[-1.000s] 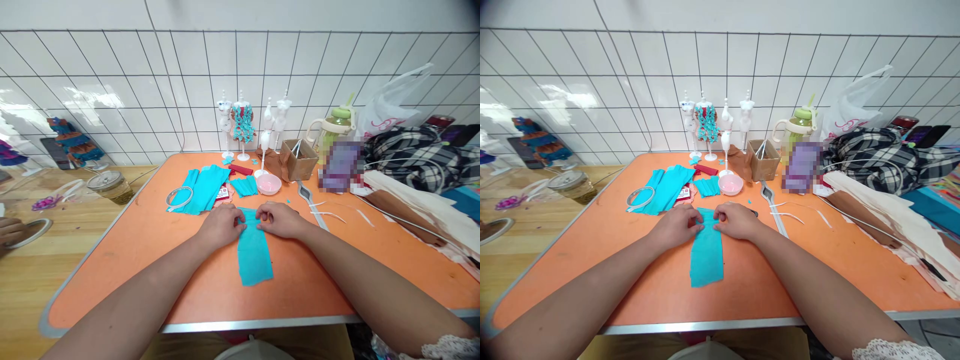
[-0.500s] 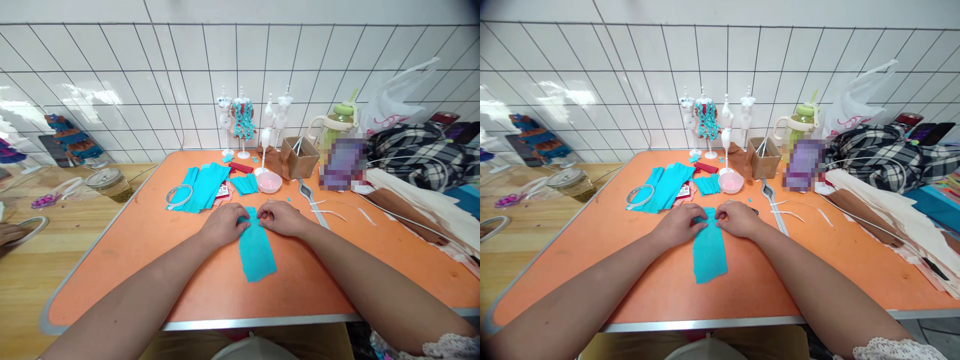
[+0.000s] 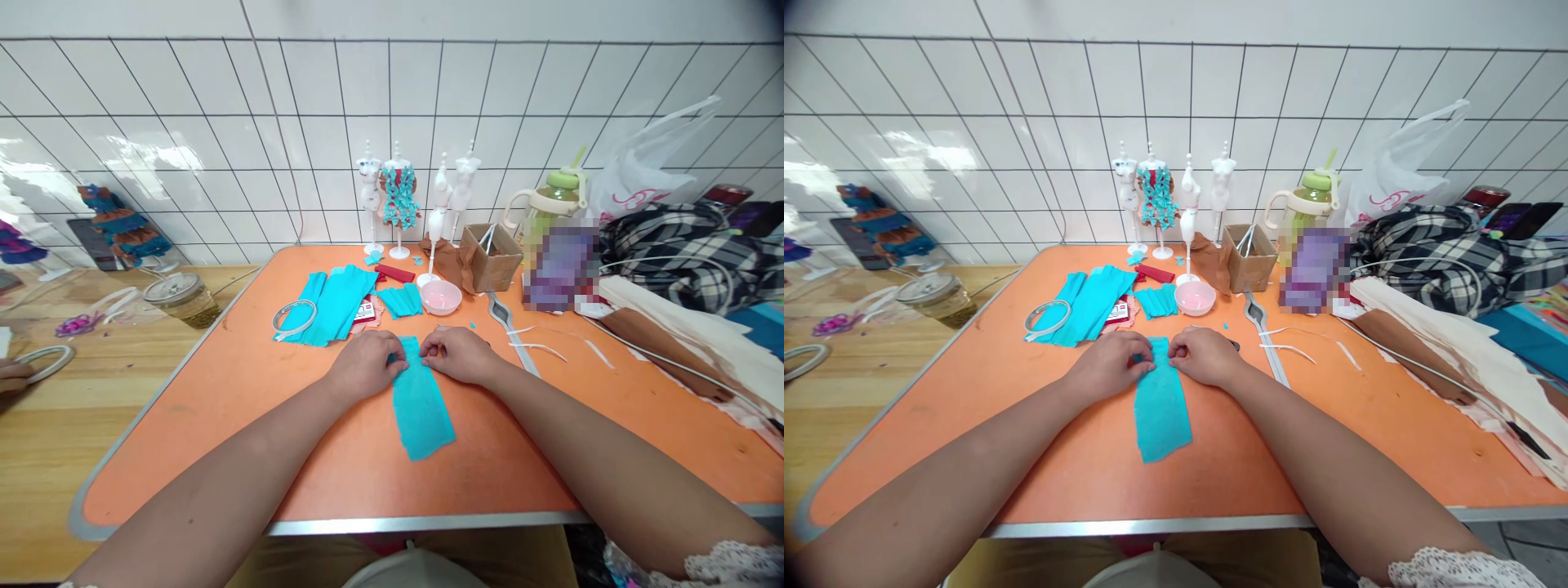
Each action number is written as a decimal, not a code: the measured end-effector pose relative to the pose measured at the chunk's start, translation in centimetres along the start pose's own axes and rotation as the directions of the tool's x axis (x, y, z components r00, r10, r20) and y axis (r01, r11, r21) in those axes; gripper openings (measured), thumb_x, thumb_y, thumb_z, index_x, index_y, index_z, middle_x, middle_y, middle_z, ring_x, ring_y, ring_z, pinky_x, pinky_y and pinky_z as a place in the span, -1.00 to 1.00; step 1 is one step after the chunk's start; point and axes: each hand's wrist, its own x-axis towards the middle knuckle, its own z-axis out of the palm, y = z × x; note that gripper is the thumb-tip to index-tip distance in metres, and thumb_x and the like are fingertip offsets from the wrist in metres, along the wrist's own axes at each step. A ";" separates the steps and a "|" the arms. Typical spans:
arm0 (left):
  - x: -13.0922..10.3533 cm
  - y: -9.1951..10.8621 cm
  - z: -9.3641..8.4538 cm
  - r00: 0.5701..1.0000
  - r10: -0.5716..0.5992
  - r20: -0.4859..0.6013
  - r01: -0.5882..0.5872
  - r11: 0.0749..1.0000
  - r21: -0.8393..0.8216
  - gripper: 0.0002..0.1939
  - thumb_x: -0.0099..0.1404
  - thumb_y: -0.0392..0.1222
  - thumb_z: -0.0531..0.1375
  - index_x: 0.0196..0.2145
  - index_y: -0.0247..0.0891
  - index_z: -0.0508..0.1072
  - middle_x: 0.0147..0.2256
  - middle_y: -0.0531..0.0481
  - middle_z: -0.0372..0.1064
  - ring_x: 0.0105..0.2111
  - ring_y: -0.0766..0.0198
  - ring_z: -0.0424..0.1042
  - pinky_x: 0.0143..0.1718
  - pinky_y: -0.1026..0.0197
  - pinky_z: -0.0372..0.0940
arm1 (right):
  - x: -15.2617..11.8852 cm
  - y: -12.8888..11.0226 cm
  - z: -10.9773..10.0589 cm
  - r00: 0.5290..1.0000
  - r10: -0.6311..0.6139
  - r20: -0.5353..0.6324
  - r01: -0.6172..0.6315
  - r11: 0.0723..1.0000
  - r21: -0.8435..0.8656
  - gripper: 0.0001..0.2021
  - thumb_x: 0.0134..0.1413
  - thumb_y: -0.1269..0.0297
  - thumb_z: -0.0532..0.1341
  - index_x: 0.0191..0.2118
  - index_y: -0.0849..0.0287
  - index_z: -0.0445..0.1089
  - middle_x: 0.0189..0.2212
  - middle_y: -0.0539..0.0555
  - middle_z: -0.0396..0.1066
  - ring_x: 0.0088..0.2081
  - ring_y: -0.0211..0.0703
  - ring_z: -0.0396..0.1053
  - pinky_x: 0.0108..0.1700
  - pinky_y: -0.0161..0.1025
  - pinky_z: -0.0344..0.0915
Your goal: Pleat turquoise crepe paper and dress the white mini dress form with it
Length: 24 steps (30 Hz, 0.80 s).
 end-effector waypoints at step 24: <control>0.2 -0.1 0.1 0.972 -0.228 -0.052 0.232 0.970 0.074 -0.79 0.18 0.01 0.17 -0.42 -0.17 0.46 -0.28 -0.06 0.32 -0.15 0.06 0.32 -0.22 0.10 0.18 | 2.9 0.1 -0.4 0.946 0.265 0.184 -0.274 0.962 0.019 -0.90 -0.21 0.23 0.26 -0.51 0.13 0.45 -0.55 -0.04 0.44 -0.45 -0.23 0.35 -0.52 -0.36 0.06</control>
